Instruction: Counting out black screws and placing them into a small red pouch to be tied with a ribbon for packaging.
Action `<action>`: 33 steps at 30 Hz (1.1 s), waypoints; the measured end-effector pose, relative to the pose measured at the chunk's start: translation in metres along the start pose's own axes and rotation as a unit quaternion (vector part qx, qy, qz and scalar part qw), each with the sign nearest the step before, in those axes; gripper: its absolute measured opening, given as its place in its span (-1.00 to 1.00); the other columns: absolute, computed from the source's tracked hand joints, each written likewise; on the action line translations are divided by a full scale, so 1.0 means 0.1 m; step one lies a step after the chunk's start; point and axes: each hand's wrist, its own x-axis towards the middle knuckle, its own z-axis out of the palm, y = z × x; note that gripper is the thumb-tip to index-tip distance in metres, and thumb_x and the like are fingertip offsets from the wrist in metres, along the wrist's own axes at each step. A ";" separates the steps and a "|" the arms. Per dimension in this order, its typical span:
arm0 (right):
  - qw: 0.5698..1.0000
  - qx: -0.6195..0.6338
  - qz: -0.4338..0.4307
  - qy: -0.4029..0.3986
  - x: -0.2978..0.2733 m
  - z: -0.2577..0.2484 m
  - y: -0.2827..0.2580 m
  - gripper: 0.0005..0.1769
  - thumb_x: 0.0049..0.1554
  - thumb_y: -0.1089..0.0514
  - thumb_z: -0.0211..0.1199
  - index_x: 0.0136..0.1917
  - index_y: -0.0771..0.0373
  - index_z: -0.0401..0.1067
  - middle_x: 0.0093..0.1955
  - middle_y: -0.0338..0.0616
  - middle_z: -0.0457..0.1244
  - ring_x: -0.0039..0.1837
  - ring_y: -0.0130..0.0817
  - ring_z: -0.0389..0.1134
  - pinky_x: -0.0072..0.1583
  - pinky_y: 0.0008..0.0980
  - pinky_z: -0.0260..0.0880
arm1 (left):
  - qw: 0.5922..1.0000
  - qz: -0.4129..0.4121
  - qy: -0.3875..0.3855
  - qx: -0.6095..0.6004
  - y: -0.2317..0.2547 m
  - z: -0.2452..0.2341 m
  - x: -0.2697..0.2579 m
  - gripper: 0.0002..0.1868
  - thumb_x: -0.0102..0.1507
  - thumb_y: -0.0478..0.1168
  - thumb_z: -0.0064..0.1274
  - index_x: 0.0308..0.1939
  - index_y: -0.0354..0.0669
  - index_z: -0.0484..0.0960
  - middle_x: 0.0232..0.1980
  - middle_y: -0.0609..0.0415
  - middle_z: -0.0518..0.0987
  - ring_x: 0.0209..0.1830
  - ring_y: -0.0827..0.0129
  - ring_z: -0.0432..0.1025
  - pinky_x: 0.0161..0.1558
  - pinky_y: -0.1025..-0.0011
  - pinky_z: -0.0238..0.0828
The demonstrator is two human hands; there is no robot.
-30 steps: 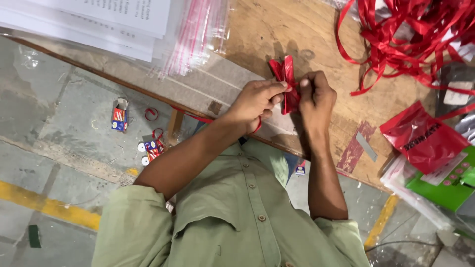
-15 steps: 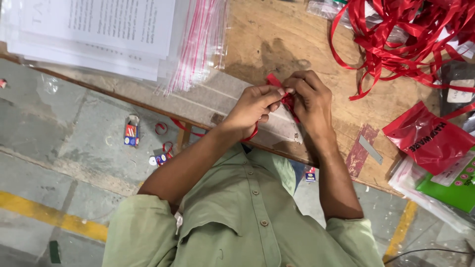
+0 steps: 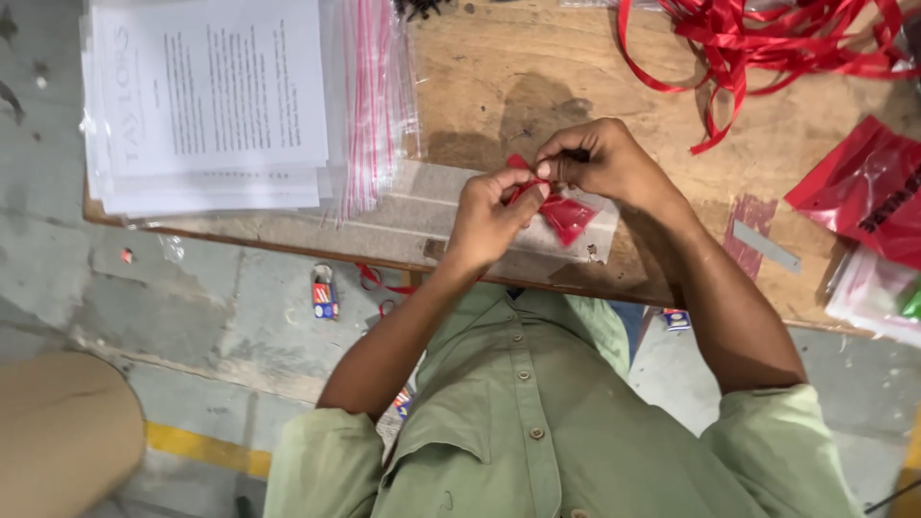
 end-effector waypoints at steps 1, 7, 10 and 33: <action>1.000 0.004 -0.002 0.007 -0.01 0.01 0.03 -0.85 0.15 0.38 0.33 0.03 0.36 0.56 -0.15 -0.25 0.42 -0.10 -0.54 0.39 -0.02 -0.50 0.42 | 1.000 -0.002 -0.006 0.006 0.06 0.02 -0.04 -0.80 0.35 -0.19 0.20 -0.08 -0.28 0.72 -0.40 0.21 0.56 -0.48 0.60 0.32 -0.44 0.52 0.24; 0.998 0.056 0.015 0.007 -0.05 0.18 0.12 -0.94 0.22 0.38 0.26 -0.03 0.38 0.53 -0.25 -0.26 0.35 -0.20 -0.57 0.31 -0.14 -0.50 0.36 | 0.885 0.266 0.116 0.365 0.37 0.07 -0.25 -0.86 0.35 -0.27 0.18 -0.04 -0.22 0.68 -0.31 -0.05 0.59 -0.34 0.18 0.53 -0.30 0.30 0.44; 0.999 0.025 -0.001 0.048 -0.07 0.27 0.03 -0.88 0.22 0.41 0.17 -0.02 0.39 0.52 -0.25 -0.25 0.35 -0.22 -0.58 0.32 -0.13 -0.51 0.41 | 0.831 0.328 0.105 0.436 0.40 0.02 -0.27 -0.86 0.33 -0.32 0.17 -0.05 -0.29 0.66 -0.32 -0.03 0.57 -0.35 0.17 0.50 -0.29 0.24 0.43; 0.960 -0.218 -0.146 0.093 -0.41 0.46 -0.31 -0.56 0.08 0.42 0.32 0.24 0.35 0.44 0.21 0.09 0.31 0.17 -0.09 0.42 0.13 -0.28 0.47 | 0.971 -0.144 0.039 -0.186 0.26 -0.28 -0.04 -0.83 0.35 -0.26 0.10 -0.26 -0.31 0.68 -0.52 0.31 0.36 -0.59 0.72 0.11 -0.59 0.64 -0.08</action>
